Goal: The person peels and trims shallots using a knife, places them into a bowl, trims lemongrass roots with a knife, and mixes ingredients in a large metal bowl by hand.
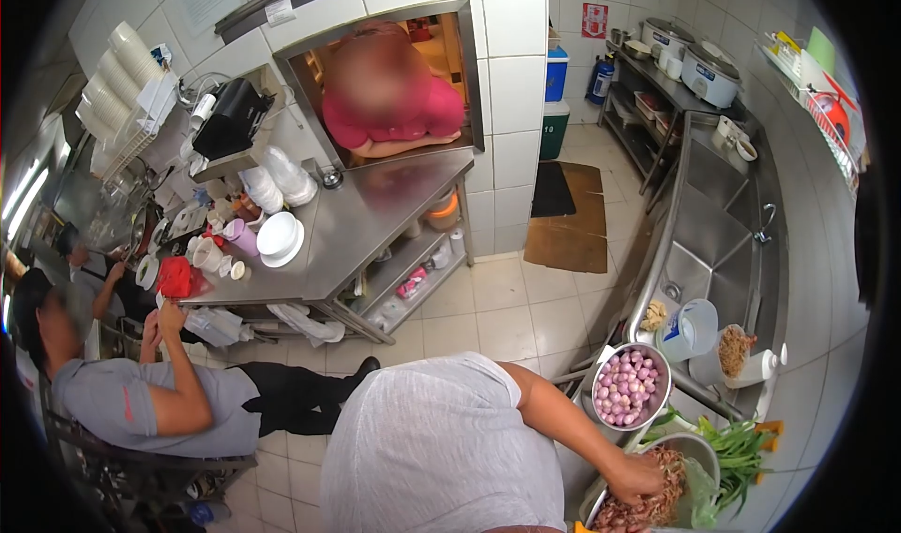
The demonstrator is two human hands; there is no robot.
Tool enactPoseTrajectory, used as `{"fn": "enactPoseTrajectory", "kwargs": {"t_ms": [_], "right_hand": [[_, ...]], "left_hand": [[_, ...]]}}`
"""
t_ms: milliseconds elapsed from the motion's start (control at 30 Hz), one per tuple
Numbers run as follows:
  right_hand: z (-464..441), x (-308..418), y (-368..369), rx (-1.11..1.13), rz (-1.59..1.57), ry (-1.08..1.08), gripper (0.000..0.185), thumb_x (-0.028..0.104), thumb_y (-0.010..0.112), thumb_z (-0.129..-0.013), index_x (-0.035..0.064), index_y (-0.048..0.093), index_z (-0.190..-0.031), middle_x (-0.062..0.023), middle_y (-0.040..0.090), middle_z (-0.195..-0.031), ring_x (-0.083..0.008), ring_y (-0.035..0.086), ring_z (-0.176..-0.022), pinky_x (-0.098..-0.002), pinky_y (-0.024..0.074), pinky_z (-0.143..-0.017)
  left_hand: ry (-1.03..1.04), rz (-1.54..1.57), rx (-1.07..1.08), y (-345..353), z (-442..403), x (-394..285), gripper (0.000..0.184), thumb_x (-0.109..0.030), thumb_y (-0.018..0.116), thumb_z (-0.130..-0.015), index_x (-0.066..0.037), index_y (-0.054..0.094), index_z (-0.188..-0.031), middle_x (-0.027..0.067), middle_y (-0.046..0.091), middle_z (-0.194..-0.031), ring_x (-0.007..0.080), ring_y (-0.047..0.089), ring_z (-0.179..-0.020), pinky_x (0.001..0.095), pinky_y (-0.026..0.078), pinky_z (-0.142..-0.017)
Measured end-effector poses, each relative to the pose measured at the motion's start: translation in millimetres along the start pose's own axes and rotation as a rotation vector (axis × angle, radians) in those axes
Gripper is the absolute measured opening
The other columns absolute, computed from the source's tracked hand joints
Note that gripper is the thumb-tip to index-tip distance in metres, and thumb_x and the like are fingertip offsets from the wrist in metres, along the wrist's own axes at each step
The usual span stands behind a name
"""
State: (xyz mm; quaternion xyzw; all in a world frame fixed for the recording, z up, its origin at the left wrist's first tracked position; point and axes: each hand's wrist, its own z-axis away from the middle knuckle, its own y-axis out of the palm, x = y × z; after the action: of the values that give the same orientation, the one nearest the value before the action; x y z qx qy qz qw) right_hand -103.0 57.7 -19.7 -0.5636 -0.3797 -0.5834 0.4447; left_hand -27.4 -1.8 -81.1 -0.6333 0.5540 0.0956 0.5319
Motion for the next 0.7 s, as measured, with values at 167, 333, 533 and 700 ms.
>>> {"fn": "enactPoseTrajectory", "kwargs": {"t_ms": [167, 333, 533, 700], "right_hand": [[-0.5, -0.5, -4.3, -0.004, 0.006, 0.002, 0.050, 0.034, 0.062, -0.096, -0.0005, 0.048, -0.130, -0.0129, 0.059, -0.100, -0.0193, 0.057, -0.079, -0.0322, 0.0467, -0.070], [-1.3, 0.4, -8.6, -0.016, 0.008, 0.006, 0.051, 0.033, 0.062, -0.096, -0.0011, 0.048, -0.130, -0.0137, 0.059, -0.102, -0.0200, 0.058, -0.081, -0.0328, 0.0475, -0.071], [-1.3, 2.0, -10.8, -0.022, 0.022, 0.006, 0.052, 0.033, 0.063, -0.095, -0.0018, 0.048, -0.131, -0.0146, 0.060, -0.103, -0.0209, 0.059, -0.082, -0.0336, 0.0484, -0.073], [-0.2, 3.9, -13.9, -0.031, 0.032, 0.009, 0.053, 0.032, 0.063, -0.095, -0.0024, 0.047, -0.132, -0.0154, 0.060, -0.105, -0.0217, 0.060, -0.083, -0.0343, 0.0492, -0.074]], "left_hand": [[0.000, -0.020, 0.020, 0.5, 7.7, -0.3, 0.032, -0.028, 0.070, -0.068, 0.001, 0.069, -0.082, 0.0222, 0.067, -0.086, 0.0417, 0.067, -0.086, 0.0512, 0.054, -0.076], [0.009, -0.033, 0.001, 4.0, 7.2, 0.3, 0.031, -0.030, 0.071, -0.069, 0.001, 0.070, -0.076, 0.0222, 0.068, -0.079, 0.0408, 0.069, -0.081, 0.0507, 0.056, -0.073], [-0.052, -0.182, 0.167, 1.1, 4.8, -1.9, 0.029, -0.028, 0.070, -0.066, 0.001, 0.072, -0.072, 0.0214, 0.070, -0.074, 0.0389, 0.071, -0.075, 0.0489, 0.058, -0.065], [-0.063, -0.240, 0.274, -7.4, 4.2, -8.9, 0.030, -0.029, 0.069, -0.066, 0.001, 0.073, -0.071, 0.0207, 0.070, -0.073, 0.0382, 0.071, -0.074, 0.0483, 0.058, -0.063]]}}
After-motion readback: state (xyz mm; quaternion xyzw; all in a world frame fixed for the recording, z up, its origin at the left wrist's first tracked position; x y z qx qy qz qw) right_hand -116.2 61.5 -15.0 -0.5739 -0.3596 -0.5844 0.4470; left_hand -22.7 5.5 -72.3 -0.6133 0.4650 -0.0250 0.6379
